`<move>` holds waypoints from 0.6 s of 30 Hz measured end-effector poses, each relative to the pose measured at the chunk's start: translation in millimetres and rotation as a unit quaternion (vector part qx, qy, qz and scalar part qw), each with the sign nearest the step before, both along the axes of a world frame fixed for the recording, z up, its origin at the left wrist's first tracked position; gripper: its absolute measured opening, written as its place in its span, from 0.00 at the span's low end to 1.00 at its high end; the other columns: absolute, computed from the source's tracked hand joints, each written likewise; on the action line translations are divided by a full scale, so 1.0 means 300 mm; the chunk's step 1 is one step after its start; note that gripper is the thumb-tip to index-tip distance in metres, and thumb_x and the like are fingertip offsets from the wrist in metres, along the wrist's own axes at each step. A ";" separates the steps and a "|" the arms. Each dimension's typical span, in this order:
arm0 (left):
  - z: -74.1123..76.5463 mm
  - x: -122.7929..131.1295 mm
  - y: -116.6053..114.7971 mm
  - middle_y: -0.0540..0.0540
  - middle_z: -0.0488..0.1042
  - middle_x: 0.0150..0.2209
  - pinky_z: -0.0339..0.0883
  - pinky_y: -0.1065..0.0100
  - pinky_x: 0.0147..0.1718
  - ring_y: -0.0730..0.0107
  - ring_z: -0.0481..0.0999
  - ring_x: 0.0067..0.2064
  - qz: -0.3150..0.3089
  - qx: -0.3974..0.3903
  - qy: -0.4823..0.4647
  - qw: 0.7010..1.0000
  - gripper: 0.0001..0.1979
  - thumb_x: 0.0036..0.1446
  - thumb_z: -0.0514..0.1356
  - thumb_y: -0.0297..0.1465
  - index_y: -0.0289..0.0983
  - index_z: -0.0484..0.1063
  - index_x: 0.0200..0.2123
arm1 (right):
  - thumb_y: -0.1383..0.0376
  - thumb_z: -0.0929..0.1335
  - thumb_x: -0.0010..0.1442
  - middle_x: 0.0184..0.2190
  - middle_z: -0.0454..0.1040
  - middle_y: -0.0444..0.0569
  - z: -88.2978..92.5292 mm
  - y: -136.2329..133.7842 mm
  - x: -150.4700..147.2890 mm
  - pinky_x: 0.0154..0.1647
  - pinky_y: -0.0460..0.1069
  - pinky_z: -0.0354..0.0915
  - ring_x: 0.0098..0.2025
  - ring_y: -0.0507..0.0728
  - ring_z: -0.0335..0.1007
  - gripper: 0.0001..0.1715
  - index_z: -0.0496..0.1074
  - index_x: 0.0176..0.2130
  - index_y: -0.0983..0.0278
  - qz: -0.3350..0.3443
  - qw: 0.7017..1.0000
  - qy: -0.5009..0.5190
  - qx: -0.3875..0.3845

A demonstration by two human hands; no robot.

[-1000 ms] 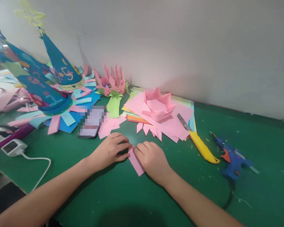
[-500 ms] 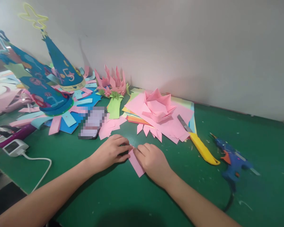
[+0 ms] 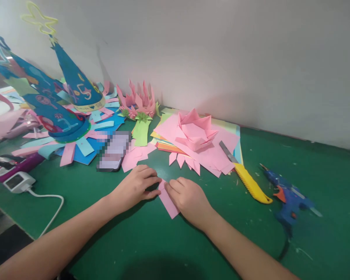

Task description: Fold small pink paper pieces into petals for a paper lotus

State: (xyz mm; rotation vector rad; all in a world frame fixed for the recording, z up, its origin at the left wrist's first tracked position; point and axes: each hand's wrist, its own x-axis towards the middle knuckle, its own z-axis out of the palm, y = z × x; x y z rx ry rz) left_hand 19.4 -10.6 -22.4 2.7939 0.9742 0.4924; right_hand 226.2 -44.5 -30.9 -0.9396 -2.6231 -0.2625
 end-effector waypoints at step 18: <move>0.007 0.002 -0.002 0.47 0.70 0.34 0.58 0.63 0.38 0.66 0.66 0.37 -0.010 -0.001 0.031 0.999 0.09 0.57 0.59 0.36 0.36 0.72 0.37 | 0.68 0.59 0.65 0.26 0.69 0.50 0.022 0.000 -0.010 0.29 0.50 0.58 0.29 0.54 0.60 0.15 0.74 0.39 0.69 0.001 1.000 0.022 -0.016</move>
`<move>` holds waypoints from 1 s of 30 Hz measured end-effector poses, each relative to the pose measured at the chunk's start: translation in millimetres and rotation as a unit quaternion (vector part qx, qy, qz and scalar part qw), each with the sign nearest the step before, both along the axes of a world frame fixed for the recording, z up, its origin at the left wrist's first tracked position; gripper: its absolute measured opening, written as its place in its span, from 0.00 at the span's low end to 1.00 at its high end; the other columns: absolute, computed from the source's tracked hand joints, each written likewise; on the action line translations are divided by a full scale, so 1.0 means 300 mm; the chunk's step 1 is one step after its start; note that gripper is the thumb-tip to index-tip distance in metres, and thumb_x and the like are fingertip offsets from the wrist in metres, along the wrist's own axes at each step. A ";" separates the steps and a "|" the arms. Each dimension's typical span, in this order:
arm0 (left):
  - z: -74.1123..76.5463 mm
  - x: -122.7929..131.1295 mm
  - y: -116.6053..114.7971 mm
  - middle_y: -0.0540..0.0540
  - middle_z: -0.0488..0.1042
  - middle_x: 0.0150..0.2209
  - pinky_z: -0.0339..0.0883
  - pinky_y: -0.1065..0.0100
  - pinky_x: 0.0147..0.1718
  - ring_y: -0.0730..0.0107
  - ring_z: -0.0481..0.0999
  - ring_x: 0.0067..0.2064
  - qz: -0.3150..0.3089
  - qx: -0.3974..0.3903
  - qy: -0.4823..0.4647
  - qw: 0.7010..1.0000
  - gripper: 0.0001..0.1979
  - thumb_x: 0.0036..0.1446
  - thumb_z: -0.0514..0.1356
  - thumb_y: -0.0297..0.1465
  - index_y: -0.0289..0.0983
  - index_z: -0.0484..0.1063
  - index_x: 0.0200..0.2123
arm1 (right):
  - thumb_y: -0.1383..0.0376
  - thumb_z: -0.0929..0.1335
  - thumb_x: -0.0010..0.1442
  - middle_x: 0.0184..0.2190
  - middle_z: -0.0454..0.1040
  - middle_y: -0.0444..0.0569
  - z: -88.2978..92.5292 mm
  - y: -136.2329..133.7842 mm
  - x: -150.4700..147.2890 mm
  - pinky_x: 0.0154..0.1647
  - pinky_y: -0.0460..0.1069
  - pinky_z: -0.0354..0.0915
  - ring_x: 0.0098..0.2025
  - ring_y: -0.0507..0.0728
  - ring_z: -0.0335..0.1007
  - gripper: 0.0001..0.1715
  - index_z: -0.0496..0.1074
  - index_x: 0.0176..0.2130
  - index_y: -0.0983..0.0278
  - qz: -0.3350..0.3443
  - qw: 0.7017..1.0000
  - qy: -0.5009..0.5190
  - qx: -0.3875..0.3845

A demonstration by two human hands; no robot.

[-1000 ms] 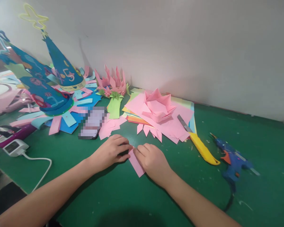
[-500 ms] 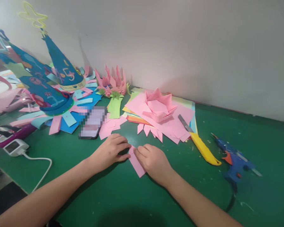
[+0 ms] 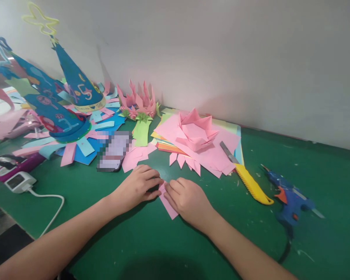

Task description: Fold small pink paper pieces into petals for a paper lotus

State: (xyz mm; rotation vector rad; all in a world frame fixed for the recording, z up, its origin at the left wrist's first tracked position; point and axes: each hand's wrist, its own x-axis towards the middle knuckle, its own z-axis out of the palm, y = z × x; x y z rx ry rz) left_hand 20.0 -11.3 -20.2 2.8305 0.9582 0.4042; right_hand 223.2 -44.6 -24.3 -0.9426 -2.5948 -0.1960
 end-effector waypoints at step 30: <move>-0.009 0.022 0.014 0.46 0.71 0.30 0.63 0.66 0.38 0.69 0.69 0.34 -0.033 0.029 -0.043 0.998 0.13 0.62 0.51 0.30 0.33 0.71 0.28 | 0.70 0.62 0.61 0.18 0.65 0.45 0.027 0.014 0.103 0.27 0.49 0.54 0.25 0.53 0.56 0.19 0.65 0.20 0.63 -0.045 0.990 0.132 0.019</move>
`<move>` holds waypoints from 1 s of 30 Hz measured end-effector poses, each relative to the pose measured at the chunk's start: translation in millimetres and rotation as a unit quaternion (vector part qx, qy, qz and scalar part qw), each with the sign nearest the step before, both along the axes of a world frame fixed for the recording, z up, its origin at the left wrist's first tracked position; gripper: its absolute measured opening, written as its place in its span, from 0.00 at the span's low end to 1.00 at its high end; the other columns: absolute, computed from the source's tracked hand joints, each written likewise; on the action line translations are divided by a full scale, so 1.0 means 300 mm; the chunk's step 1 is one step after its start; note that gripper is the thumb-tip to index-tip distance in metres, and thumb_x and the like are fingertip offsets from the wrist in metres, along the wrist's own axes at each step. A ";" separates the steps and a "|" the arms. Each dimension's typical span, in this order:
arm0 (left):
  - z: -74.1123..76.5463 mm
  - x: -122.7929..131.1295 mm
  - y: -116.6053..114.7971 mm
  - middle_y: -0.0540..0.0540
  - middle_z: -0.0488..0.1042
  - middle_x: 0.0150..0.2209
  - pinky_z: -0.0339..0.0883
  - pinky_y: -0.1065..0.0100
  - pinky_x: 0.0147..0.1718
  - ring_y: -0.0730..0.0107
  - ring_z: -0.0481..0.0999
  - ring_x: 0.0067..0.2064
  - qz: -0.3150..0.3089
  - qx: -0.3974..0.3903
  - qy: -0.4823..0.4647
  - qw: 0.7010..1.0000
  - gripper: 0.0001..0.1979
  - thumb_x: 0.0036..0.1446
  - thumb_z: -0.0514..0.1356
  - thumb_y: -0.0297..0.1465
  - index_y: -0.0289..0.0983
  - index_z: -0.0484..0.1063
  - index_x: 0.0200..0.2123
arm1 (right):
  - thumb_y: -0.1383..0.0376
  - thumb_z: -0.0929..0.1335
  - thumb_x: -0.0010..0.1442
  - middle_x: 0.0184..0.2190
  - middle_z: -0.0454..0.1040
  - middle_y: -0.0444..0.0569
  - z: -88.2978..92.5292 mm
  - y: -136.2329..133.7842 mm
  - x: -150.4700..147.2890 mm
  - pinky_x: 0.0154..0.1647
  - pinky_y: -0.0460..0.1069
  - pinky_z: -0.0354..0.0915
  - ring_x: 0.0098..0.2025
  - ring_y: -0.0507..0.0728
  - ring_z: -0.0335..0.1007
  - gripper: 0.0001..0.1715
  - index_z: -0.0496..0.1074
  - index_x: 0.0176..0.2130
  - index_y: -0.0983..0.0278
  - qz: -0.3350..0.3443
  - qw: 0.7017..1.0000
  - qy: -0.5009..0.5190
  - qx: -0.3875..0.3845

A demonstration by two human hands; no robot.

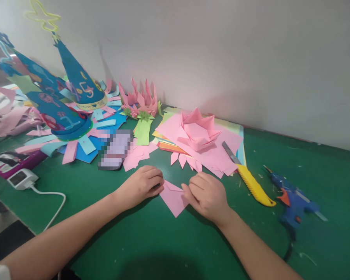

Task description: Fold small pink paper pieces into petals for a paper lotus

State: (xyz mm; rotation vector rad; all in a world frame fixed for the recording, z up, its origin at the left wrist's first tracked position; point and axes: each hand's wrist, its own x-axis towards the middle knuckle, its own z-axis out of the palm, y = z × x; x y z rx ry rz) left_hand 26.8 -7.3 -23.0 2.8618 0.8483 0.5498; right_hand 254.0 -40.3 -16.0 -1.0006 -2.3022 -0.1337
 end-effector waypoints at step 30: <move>0.039 -0.042 0.025 0.46 0.77 0.37 0.64 0.64 0.48 0.67 0.71 0.42 -0.109 -0.144 -0.083 0.980 0.12 0.64 0.51 0.30 0.34 0.74 0.36 | 0.63 0.63 0.63 0.44 0.74 0.49 -0.018 0.040 -0.038 0.49 0.54 0.65 0.47 0.57 0.68 0.09 0.72 0.40 0.61 0.122 0.971 -0.029 -0.203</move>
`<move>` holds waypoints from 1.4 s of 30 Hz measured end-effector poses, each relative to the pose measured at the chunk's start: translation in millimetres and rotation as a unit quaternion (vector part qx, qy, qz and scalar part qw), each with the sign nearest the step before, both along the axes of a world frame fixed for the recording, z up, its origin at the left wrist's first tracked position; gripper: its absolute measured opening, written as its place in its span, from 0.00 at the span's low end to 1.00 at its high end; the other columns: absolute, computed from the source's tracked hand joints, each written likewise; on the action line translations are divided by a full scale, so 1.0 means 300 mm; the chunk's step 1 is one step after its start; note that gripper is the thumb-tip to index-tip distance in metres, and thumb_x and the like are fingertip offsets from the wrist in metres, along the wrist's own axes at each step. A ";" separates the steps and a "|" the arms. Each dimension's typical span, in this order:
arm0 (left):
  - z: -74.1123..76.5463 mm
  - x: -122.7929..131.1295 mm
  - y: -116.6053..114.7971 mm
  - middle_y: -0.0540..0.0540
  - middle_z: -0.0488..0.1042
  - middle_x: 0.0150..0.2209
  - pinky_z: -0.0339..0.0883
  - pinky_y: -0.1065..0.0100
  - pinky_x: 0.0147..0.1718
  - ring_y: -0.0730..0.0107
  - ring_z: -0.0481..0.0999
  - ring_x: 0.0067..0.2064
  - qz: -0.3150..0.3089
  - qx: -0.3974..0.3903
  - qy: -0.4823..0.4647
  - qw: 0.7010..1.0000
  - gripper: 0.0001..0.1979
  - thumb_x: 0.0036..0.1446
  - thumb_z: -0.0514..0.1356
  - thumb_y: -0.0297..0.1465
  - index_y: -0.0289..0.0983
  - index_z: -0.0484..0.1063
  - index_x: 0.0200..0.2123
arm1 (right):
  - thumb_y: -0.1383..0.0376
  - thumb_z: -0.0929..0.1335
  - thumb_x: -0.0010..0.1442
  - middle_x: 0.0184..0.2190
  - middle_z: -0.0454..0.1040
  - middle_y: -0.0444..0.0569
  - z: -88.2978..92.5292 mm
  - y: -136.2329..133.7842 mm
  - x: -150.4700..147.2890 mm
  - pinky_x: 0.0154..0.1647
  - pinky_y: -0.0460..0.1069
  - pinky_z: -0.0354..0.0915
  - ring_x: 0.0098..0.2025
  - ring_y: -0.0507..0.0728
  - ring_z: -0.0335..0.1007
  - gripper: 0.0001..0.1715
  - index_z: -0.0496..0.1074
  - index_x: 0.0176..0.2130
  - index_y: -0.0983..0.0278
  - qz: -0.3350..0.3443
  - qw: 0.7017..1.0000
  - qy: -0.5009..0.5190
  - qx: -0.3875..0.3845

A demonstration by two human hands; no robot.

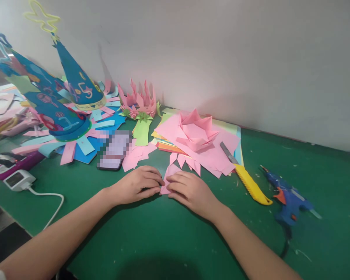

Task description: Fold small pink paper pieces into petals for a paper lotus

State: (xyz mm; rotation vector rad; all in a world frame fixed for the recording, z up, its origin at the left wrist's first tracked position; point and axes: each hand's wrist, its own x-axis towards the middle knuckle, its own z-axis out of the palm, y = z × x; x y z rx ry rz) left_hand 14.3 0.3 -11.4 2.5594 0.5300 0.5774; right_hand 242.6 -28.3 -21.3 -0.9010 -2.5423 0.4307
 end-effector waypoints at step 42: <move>-0.017 0.025 -0.023 0.51 0.74 0.42 0.51 0.61 0.50 0.66 0.66 0.49 0.095 -0.038 0.034 0.994 0.05 0.59 0.58 0.33 0.42 0.74 0.33 | 0.64 0.62 0.64 0.33 0.72 0.47 0.005 0.013 0.004 0.41 0.50 0.63 0.39 0.54 0.67 0.11 0.74 0.35 0.60 -0.029 0.990 0.051 -0.125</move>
